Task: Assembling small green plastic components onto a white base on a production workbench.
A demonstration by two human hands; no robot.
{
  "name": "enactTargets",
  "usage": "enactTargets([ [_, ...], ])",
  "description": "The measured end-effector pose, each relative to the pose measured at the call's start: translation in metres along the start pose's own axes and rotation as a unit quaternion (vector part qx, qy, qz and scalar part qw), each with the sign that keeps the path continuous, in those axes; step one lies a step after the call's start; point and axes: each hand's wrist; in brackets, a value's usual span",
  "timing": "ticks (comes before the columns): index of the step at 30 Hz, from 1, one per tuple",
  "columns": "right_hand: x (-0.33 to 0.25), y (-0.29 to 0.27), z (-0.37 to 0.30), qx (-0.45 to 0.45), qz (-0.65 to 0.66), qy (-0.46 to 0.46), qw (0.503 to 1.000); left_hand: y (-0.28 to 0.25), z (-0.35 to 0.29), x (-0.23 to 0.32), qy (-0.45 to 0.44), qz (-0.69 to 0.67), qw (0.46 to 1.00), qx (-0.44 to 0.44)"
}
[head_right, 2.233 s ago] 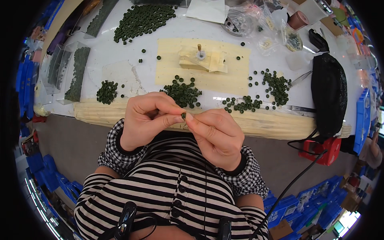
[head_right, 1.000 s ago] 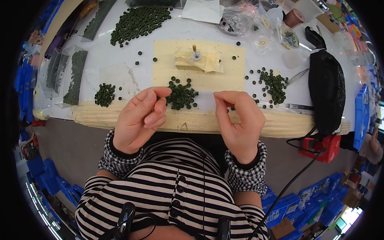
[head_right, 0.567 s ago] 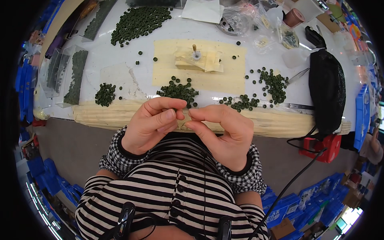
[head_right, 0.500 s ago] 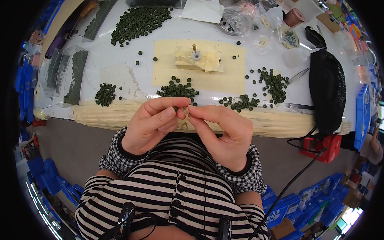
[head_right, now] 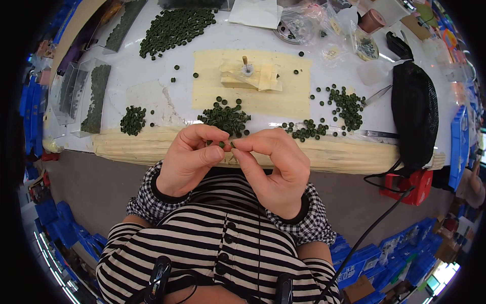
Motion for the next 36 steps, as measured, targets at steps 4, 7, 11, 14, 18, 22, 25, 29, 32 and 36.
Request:
enactTargets([
  [4, 0.004, 0.004, -0.002, -0.006, 0.011, 0.009, 1.000, -0.001, 0.000, 0.000, 0.013, 0.025, 1.000, -0.006],
  [7, 0.006, 0.006, -0.004, -0.016, 0.048, 0.041, 0.998, 0.000, -0.001, -0.001, 0.033, 0.031, 0.999, -0.003],
  [11, 0.007, 0.008, -0.007, -0.049, 0.157, 0.130, 0.978, -0.004, -0.002, -0.005, 0.066, 0.076, 0.995, -0.005],
  [14, 0.010, 0.010, -0.009, -0.060, 0.243, 0.171, 0.953, -0.003, -0.004, -0.006, 0.079, 0.110, 0.991, 0.002],
  [18, 0.013, 0.012, -0.011, -0.061, 0.281, 0.190, 0.939, 0.001, -0.003, -0.005, 0.092, 0.125, 0.988, 0.011],
  [22, 0.013, 0.016, -0.014, -0.031, 0.239, 0.150, 0.959, 0.003, -0.005, -0.005, 0.105, 0.155, 0.982, 0.012],
  [25, 0.011, 0.016, -0.016, -0.005, 0.167, 0.101, 0.981, 0.003, -0.006, -0.005, 0.097, 0.149, 0.984, 0.017],
  [29, 0.013, 0.015, -0.014, 0.016, 0.055, -0.002, 0.998, 0.002, -0.007, -0.006, 0.052, 0.084, 0.995, 0.034],
  [32, 0.012, 0.014, -0.012, 0.015, -0.047, -0.089, 0.995, 0.001, -0.006, -0.003, 0.011, 0.034, 0.998, 0.052],
  [36, 0.010, 0.012, -0.010, 0.015, -0.086, -0.117, 0.989, 0.001, -0.006, -0.002, 0.009, 0.032, 0.998, 0.051],
])
Point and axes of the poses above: each hand's wrist, its own z-axis towards the middle knuckle, its own y-axis out of the palm, x = y × z, and after that the axes turned 13 degrees about y, right-handed
